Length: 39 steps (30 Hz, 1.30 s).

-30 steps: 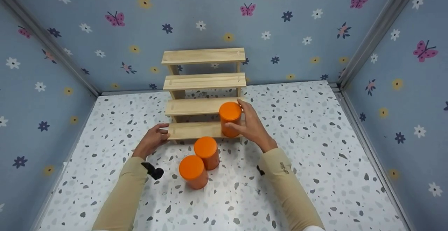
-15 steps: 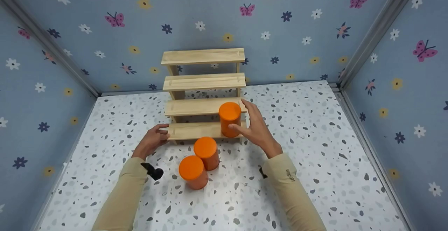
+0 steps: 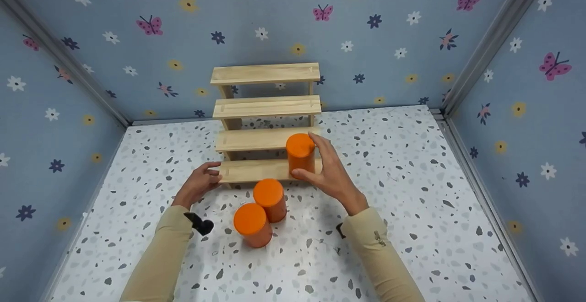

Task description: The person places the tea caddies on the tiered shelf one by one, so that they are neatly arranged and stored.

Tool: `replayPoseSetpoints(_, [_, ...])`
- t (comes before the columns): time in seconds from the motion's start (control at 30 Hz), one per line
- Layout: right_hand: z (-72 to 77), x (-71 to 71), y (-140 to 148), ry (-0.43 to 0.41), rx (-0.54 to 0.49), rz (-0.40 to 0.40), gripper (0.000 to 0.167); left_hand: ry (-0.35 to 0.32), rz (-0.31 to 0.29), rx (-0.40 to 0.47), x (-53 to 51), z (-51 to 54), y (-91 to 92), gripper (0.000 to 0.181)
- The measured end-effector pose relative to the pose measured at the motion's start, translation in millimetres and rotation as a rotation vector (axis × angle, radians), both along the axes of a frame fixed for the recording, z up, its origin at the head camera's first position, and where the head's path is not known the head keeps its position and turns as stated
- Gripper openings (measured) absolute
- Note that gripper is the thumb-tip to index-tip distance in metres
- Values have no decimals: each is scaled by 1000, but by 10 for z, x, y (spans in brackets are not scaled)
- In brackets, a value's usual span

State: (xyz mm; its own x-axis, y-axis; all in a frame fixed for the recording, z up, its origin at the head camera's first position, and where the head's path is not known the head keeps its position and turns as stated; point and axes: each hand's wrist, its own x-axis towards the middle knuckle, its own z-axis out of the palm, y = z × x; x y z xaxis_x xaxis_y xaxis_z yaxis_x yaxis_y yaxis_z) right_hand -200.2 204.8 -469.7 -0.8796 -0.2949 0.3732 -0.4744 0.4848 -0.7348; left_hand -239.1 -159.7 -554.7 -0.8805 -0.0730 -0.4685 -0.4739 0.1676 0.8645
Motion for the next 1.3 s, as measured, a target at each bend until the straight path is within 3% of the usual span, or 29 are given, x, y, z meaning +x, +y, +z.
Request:
replayPoseSetpoints(0.47, [-72, 133, -175, 11, -26, 109, 84, 4, -6, 4, 12, 2, -3, 48])
replayPoseSetpoints(0.77, [-39, 233, -326, -64, -12, 141, 84, 7, -11, -4, 20, 20, -2, 48])
replayPoseSetpoints(1.03, [-167, 226, -360, -59, -30, 205, 83, 3, -12, -20, 23, 19, -9, 48])
replayPoseSetpoints(1.3, [-246, 254, -435, -64, 16, 203, 82, -13, -5, -34, 16, 28, 6, 47])
